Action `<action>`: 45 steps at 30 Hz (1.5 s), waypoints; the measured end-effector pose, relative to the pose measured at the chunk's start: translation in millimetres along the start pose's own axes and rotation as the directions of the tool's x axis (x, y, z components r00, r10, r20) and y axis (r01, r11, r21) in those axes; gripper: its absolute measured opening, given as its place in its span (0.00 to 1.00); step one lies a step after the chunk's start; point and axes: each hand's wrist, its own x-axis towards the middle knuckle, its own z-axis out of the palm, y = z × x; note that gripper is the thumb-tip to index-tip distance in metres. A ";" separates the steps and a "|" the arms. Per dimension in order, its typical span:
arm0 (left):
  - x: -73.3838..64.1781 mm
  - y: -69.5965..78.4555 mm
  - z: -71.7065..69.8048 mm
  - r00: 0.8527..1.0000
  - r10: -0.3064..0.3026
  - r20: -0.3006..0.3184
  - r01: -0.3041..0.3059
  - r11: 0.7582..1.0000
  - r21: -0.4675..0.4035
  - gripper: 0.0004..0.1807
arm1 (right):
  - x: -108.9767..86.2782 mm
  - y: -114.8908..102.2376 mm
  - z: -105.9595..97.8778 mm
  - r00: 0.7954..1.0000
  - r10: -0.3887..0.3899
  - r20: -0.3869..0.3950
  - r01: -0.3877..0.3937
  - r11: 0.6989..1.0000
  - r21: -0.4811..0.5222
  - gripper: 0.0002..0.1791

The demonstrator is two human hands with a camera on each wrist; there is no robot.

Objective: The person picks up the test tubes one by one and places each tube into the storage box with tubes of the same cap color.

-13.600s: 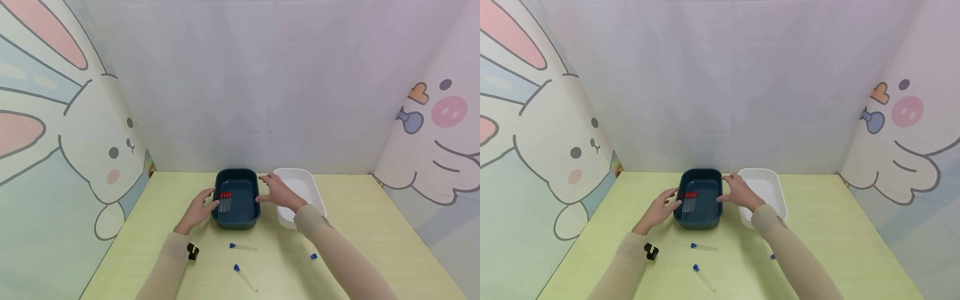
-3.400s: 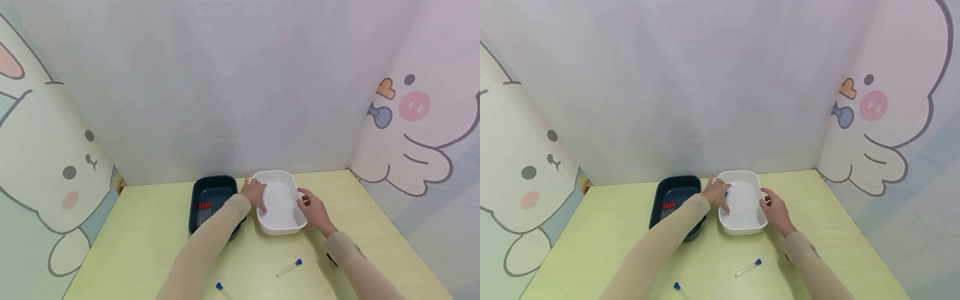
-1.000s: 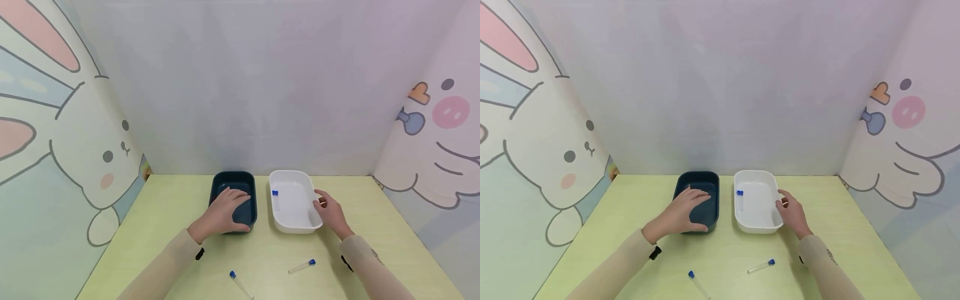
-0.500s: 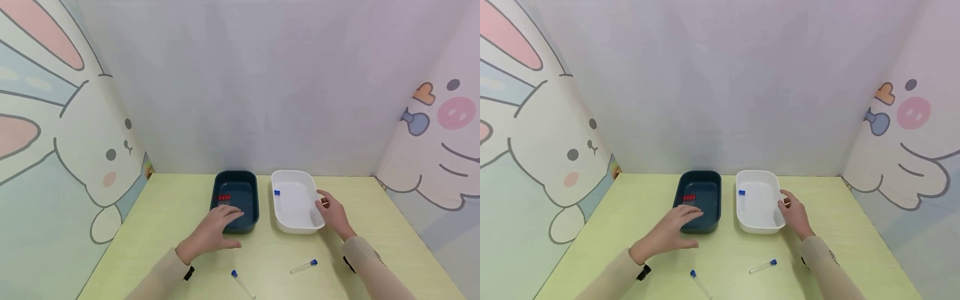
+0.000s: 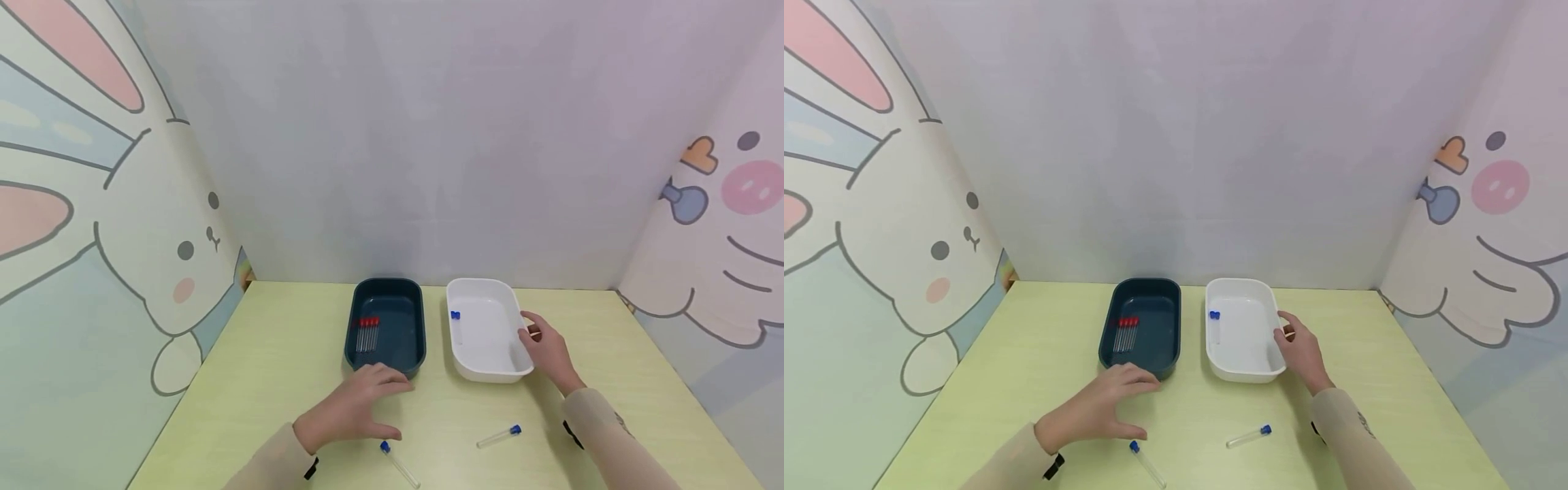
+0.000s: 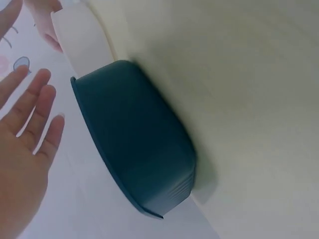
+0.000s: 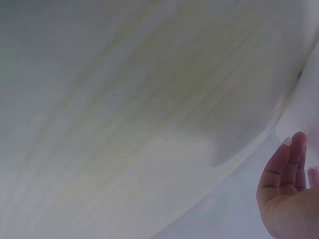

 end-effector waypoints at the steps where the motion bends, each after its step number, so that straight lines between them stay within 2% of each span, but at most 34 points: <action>1: -0.6 0.9 1.7 1.000 0.011 0.009 -0.011 1.000 0.000 0.39 | -0.1 0.4 -0.2 1.000 -0.001 0.001 0.001 1.000 0.001 0.29; 5: -2.4 4.4 7.9 0.996 0.018 0.083 -0.020 1.000 0.020 0.38 | 0.3 1.0 -0.3 1.000 0.004 0.000 -0.004 1.000 0.004 0.28; 10: -4.5 7.1 13.4 0.981 -0.004 0.195 0.000 1.000 0.020 0.36 | 0.9 1.6 1.5 1.000 0.004 0.002 -0.004 1.000 0.008 0.29; 14: -4.7 6.5 18.9 0.972 0.037 0.231 -0.046 0.998 0.032 0.29 | 1.3 2.9 2.0 1.000 -0.006 -0.007 0.006 1.000 0.004 0.28; 17: -4.1 4.8 22.9 0.965 0.072 0.251 -0.077 0.997 0.010 0.21 | 1.7 3.0 2.1 1.000 -0.005 -0.008 0.005 1.000 0.005 0.28; 21: -3.5 2.7 26.9 0.952 0.096 0.290 -0.090 0.995 -0.032 0.14 | 2.0 2.1 2.8 1.000 0.005 -0.002 -0.005 1.000 0.010 0.29; 26: -1.8 1.6 29.4 0.946 0.097 0.309 -0.082 0.995 -0.061 0.11 | 1.4 1.0 3.5 1.000 0.019 0.009 -0.019 1.000 0.014 0.29; 37: 5.4 -3.3 33.4 0.945 0.049 0.323 -0.034 0.998 -0.052 0.09 | 1.6 0.5 2.3 1.000 0.016 0.004 -0.016 1.000 0.003 0.28; 45: 12.1 -3.7 39.0 0.953 0.079 0.291 -0.068 0.997 -0.047 0.09 | 1.6 1.4 1.7 1.000 0.015 0.002 -0.015 1.000 0.002 0.29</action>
